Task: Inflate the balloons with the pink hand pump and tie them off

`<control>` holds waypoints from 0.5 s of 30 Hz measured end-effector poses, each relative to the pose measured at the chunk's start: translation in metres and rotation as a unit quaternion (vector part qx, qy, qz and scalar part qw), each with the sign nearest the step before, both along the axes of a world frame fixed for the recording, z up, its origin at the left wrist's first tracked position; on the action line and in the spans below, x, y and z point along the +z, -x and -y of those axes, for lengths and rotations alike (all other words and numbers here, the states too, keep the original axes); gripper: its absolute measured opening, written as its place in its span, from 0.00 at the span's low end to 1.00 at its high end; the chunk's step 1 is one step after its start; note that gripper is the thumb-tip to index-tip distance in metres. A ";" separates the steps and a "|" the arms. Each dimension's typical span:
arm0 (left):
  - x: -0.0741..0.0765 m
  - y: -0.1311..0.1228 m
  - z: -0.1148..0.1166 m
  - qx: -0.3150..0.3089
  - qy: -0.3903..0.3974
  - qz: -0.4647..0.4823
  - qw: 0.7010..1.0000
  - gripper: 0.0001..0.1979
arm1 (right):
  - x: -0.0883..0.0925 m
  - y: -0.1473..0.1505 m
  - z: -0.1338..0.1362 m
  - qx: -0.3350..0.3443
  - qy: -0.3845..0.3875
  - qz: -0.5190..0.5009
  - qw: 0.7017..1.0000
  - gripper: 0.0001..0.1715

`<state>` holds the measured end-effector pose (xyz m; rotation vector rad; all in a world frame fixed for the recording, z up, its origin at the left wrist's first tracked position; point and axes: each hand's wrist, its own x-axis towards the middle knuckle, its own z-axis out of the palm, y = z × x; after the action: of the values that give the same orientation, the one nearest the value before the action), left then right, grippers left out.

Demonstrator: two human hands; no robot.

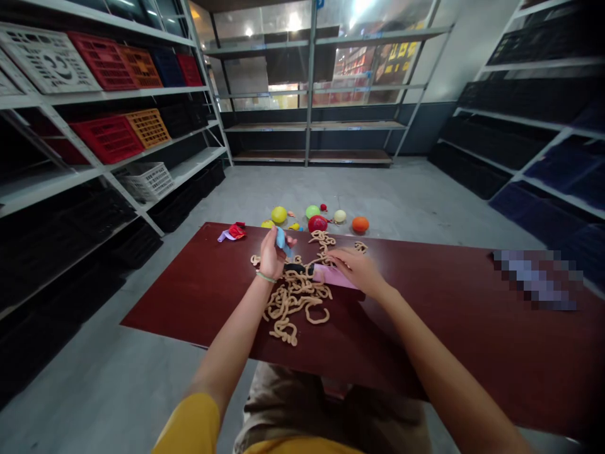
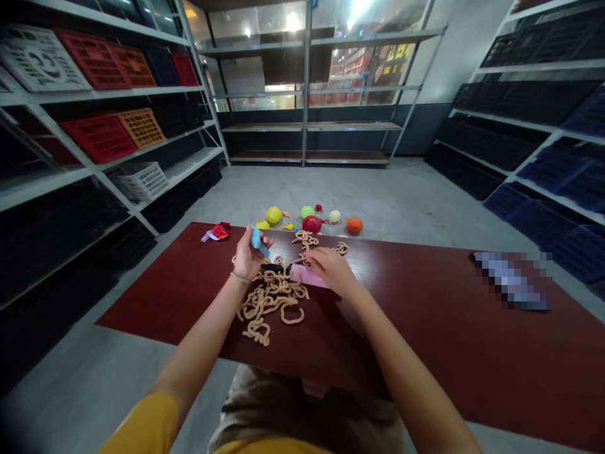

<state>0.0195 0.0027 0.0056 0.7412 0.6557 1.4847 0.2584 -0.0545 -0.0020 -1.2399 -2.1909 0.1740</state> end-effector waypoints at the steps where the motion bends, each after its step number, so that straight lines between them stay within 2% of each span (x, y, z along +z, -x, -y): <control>1: -0.003 -0.003 0.002 -0.009 0.009 0.005 1.000 0.18 | -0.003 -0.005 0.004 -0.002 0.002 -0.006 1.000 0.18; 5: -0.015 -0.005 0.011 -0.062 0.018 -0.005 0.998 0.21 | -0.009 -0.013 0.016 -0.001 0.020 0.022 1.000 0.19; 9: -0.017 -0.002 0.013 -0.093 -0.002 -0.037 0.995 0.18 | -0.012 -0.010 0.021 -0.007 0.046 0.087 0.995 0.21; 12: -0.018 -0.002 0.011 -0.084 -0.003 -0.073 0.994 0.21 | -0.012 -0.011 0.022 -0.010 0.060 0.117 0.991 0.25; 15: -0.020 -0.002 0.009 -0.044 -0.012 -0.085 0.995 0.26 | -0.010 -0.013 0.024 0.006 0.077 0.129 0.989 0.29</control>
<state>0.0215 -0.0061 -0.0147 0.9111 0.7264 1.3613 0.2715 -0.0783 -0.0120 -1.4018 -2.4454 0.1996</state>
